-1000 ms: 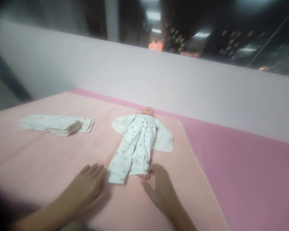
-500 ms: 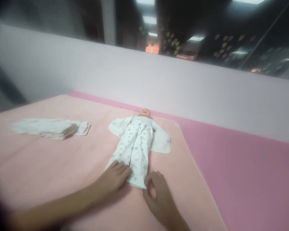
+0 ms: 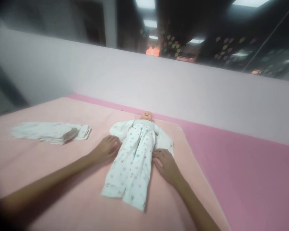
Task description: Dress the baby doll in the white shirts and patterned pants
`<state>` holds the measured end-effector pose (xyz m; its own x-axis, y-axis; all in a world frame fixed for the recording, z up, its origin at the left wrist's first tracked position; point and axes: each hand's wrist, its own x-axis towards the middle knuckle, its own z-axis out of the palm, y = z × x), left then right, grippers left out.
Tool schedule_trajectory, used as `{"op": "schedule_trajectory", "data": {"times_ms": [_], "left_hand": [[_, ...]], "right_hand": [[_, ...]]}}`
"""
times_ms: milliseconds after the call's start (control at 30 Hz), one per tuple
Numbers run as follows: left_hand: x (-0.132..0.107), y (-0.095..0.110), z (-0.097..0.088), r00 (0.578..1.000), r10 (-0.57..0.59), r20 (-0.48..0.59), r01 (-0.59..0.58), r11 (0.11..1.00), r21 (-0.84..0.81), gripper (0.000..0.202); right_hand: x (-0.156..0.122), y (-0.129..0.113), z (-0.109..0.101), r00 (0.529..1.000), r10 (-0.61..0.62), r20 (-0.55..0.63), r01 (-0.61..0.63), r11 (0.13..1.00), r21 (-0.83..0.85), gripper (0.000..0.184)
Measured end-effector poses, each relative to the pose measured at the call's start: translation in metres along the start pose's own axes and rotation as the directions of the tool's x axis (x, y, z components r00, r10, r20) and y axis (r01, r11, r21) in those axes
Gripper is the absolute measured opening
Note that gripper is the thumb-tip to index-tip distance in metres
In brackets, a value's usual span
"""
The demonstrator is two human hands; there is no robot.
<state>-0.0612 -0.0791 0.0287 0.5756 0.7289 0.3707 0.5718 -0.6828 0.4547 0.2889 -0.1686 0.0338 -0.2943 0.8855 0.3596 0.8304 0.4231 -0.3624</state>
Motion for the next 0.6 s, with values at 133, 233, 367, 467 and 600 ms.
{"op": "schedule_trajectory", "data": {"times_ms": [133, 233, 367, 467, 600], "left_hand": [[0.036, -0.027, 0.031, 0.986, 0.093, 0.136, -0.081, 0.993, -0.089, 0.028], [0.046, -0.034, 0.051, 0.970, 0.175, 0.168, -0.158, 0.981, -0.113, 0.023], [0.049, -0.040, 0.062, 0.967, 0.220, 0.130, -0.218, 0.975, -0.035, 0.020], [0.050, -0.041, 0.064, 0.975, 0.195, 0.107, -0.200, 0.979, 0.036, 0.021], [0.049, -0.038, 0.054, 0.969, 0.192, 0.155, -0.197, 0.980, 0.018, 0.017]], "right_hand": [[0.032, 0.009, 0.020, 0.990, -0.130, 0.058, 0.134, 0.988, -0.071, 0.031], [0.036, 0.012, 0.030, 0.986, -0.166, 0.033, 0.166, 0.986, -0.016, 0.034], [0.032, 0.017, 0.041, 0.998, -0.066, -0.012, 0.066, 0.997, 0.036, 0.026], [0.035, 0.016, 0.044, 0.999, 0.024, -0.028, -0.021, 0.997, 0.078, 0.012], [0.043, 0.012, 0.035, 0.997, 0.039, 0.063, -0.049, 0.983, 0.177, 0.022]]}}
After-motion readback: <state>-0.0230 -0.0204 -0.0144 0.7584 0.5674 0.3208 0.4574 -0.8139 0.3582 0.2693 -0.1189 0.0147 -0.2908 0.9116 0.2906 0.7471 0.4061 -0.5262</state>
